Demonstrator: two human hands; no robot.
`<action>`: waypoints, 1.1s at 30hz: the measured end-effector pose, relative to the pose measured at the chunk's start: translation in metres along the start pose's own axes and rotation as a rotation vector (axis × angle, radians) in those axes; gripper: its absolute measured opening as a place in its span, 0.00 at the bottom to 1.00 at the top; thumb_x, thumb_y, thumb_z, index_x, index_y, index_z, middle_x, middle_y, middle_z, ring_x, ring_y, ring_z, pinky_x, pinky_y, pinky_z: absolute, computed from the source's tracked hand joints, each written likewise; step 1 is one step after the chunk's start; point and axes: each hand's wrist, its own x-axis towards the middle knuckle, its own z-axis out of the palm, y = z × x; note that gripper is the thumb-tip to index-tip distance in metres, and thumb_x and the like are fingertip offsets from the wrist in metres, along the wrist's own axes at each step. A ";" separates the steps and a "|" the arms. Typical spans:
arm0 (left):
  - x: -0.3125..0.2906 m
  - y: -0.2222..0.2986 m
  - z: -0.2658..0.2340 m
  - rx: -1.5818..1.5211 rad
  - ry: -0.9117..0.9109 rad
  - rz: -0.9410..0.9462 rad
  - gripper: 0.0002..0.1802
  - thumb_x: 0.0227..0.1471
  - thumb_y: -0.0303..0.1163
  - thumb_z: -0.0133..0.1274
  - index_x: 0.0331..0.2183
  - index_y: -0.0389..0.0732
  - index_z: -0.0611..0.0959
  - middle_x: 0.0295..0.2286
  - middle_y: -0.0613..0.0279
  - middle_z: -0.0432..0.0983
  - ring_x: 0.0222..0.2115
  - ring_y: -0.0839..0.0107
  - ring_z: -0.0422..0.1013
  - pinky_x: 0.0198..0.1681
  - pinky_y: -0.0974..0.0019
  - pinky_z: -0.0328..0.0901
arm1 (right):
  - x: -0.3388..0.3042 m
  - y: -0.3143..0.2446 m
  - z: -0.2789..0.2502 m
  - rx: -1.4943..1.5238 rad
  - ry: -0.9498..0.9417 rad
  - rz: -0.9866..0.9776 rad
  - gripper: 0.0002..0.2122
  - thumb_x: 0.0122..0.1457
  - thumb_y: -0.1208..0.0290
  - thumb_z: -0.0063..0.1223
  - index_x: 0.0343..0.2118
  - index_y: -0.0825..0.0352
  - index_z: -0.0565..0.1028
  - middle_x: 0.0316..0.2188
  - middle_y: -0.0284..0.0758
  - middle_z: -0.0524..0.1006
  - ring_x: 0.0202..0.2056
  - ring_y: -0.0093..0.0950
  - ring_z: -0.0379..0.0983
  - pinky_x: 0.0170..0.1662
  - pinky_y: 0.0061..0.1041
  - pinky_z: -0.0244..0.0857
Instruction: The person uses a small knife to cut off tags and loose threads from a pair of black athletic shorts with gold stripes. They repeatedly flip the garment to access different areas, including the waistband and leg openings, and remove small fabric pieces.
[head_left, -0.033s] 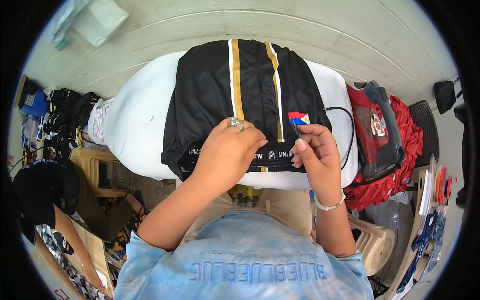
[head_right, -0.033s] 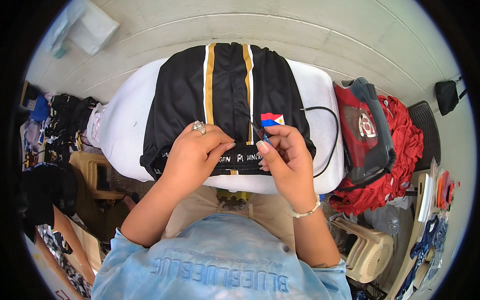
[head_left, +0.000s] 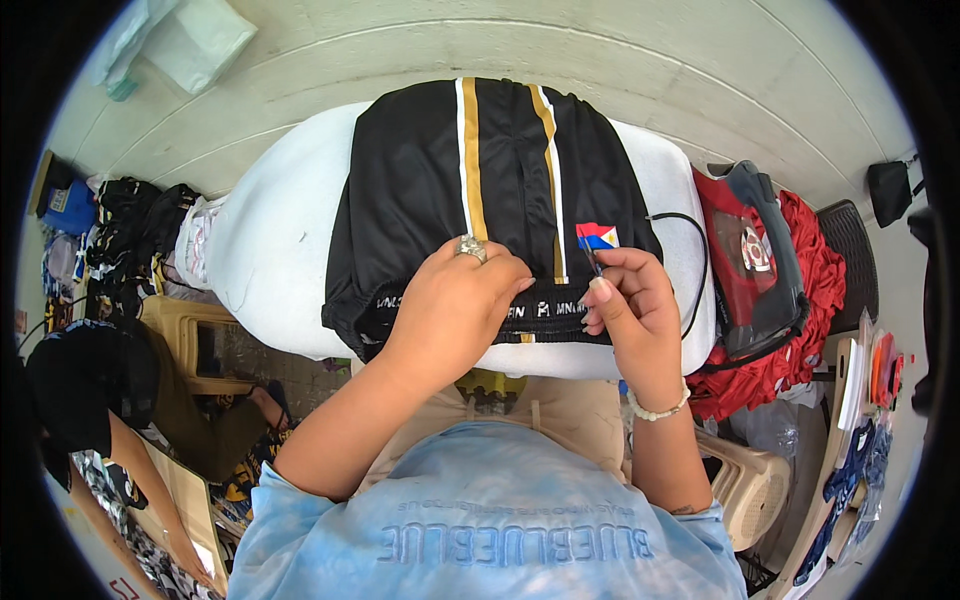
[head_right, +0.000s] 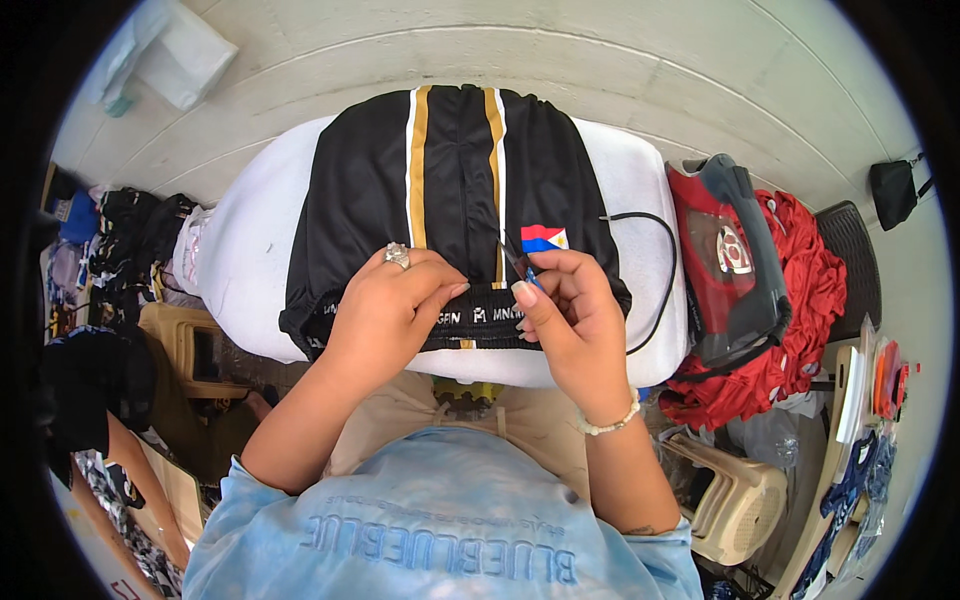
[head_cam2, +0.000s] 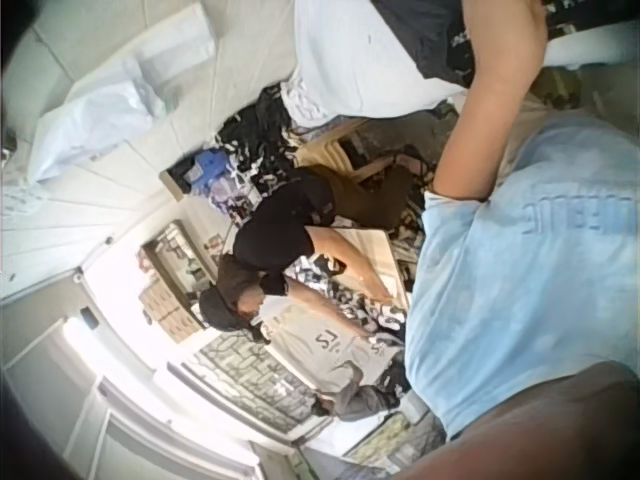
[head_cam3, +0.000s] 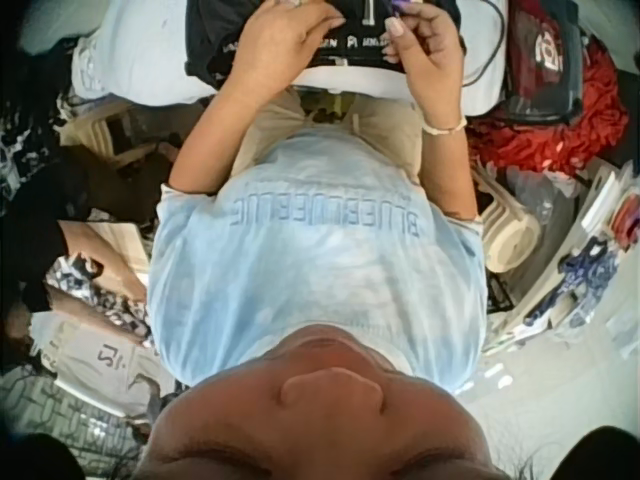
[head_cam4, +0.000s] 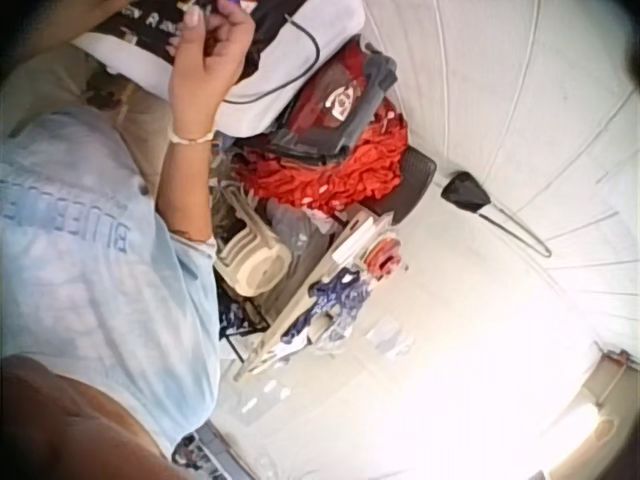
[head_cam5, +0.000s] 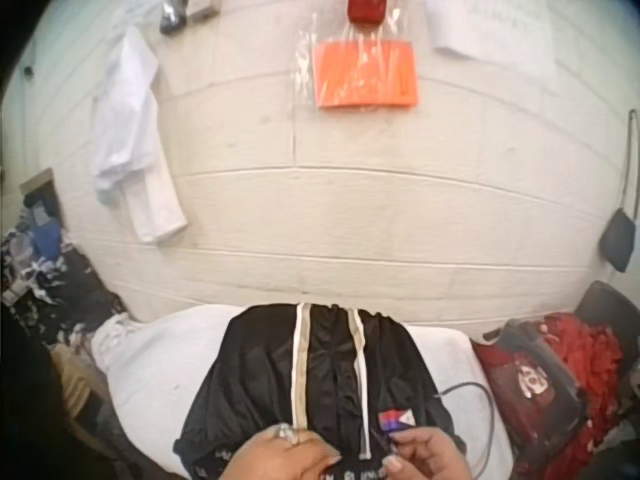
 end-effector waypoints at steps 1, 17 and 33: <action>0.000 -0.001 0.002 0.004 0.031 0.013 0.04 0.54 0.27 0.60 0.33 0.38 0.82 0.31 0.57 0.79 0.34 0.53 0.75 0.41 0.55 0.68 | 0.000 0.000 0.000 -0.002 0.002 0.001 0.14 0.66 0.73 0.57 0.52 0.69 0.70 0.30 0.28 0.75 0.28 0.13 0.70 0.32 0.13 0.68; 0.002 -0.008 0.002 -0.072 0.038 0.037 0.04 0.56 0.26 0.59 0.34 0.37 0.80 0.29 0.54 0.76 0.34 0.51 0.73 0.41 0.54 0.69 | 0.001 -0.002 0.001 -0.016 0.008 0.001 0.14 0.63 0.77 0.61 0.50 0.69 0.71 0.33 0.26 0.76 0.31 0.11 0.69 0.32 0.12 0.65; 0.008 -0.007 0.005 0.018 -0.003 0.047 0.10 0.47 0.19 0.60 0.34 0.36 0.77 0.37 0.57 0.77 0.36 0.58 0.74 0.41 0.59 0.70 | 0.001 0.003 -0.001 0.023 0.010 0.017 0.16 0.61 0.79 0.63 0.50 0.70 0.71 0.33 0.27 0.77 0.32 0.12 0.70 0.34 0.13 0.65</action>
